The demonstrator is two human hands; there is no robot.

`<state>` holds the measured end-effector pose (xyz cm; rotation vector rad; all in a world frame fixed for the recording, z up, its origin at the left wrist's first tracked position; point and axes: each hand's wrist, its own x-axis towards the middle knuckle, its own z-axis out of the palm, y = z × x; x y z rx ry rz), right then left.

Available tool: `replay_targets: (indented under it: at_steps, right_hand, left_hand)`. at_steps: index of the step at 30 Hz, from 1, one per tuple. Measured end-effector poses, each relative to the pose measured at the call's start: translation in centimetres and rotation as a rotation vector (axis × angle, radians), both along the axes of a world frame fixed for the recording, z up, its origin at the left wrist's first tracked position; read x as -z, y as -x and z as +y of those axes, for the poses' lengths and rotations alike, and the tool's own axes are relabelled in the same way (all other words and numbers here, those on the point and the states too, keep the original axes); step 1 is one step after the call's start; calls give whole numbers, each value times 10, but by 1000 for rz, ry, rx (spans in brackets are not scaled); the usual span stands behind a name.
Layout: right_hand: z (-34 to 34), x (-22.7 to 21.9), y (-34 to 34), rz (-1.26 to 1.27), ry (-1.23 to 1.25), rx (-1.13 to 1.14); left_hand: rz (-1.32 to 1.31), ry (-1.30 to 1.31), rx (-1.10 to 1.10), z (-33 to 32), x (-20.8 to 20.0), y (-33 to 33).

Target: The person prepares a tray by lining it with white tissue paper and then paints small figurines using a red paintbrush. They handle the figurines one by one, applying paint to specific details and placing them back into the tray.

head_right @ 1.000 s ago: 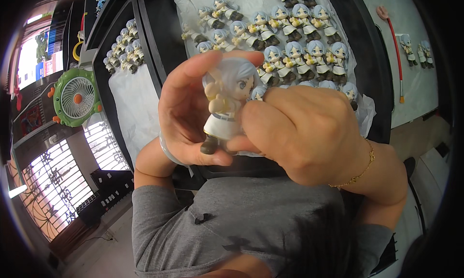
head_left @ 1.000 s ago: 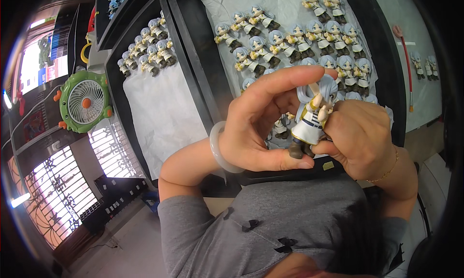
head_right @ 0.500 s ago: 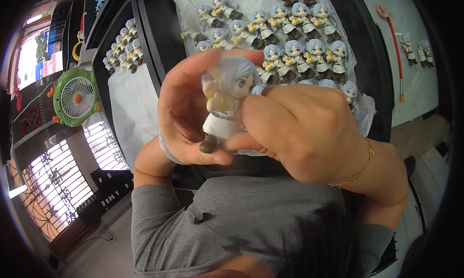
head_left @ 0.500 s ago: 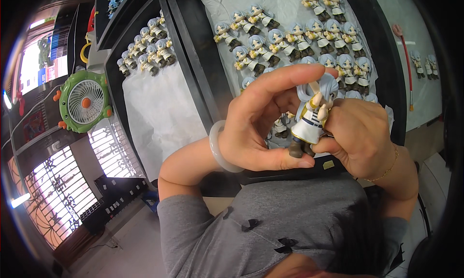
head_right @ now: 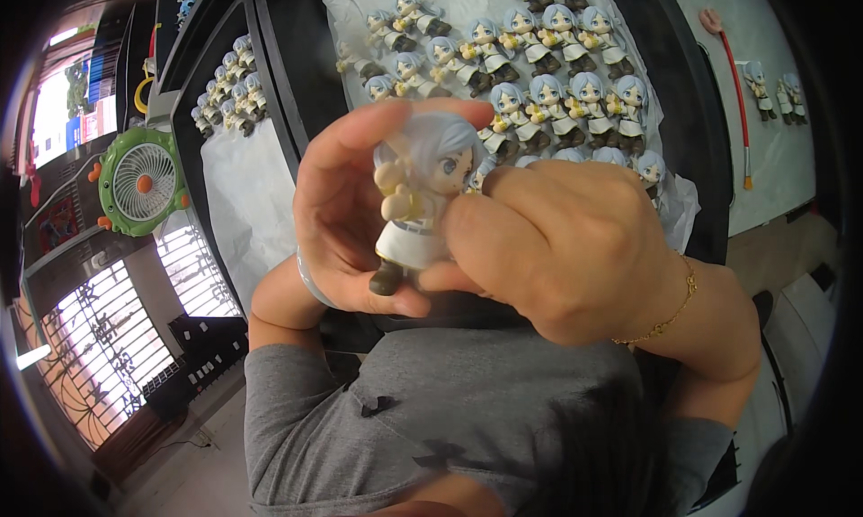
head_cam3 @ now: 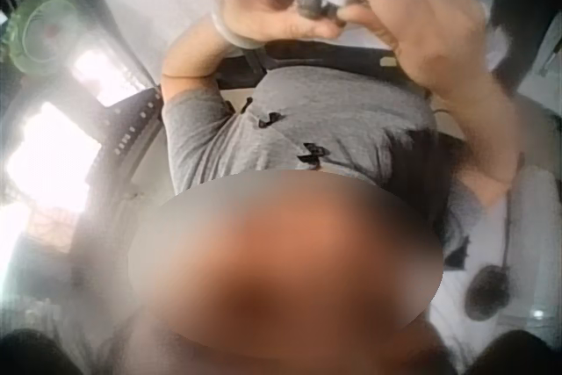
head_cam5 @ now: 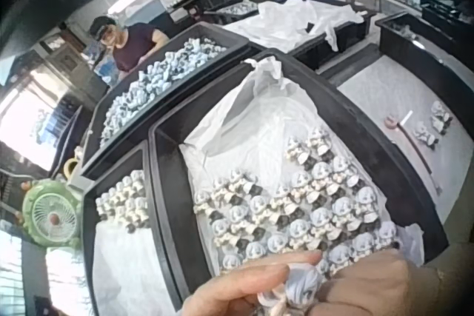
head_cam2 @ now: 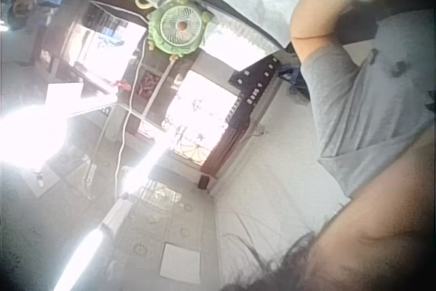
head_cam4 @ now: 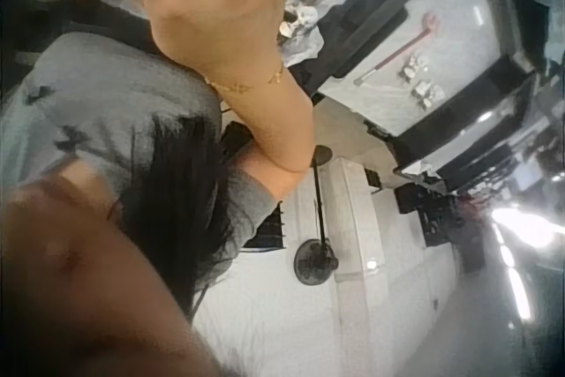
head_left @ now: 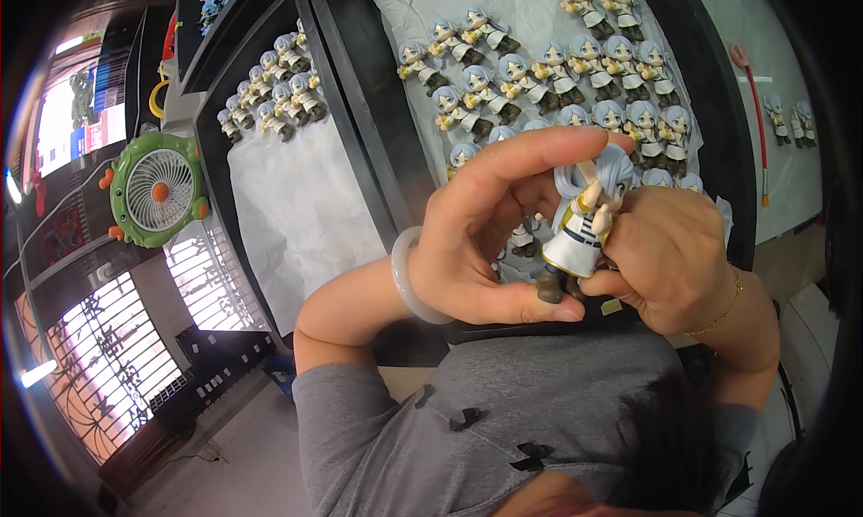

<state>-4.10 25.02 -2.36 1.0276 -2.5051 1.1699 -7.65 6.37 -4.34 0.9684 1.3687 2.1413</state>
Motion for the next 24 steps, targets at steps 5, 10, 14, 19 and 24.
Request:
replay_targets:
  at_steps: [5,10,14,19,24]
  right_hand:
    - [-1,1,1,-82,27,4]
    - [1,-2,1,-32,-34,22]
    - [2,-3,3,-65,-64,10]
    - [0,0,2,-111,-4,43]
    - [1,-4,3,-81,-56,30]
  left_hand:
    - [21,44,-21,-2,-1,0]
    - [72,86,-50,-4,-1,1]
    - [110,100,-92,-3,1,2]
    - [133,104,-110,-1,2,3]
    - [48,110,-101,-3,-2,-1]
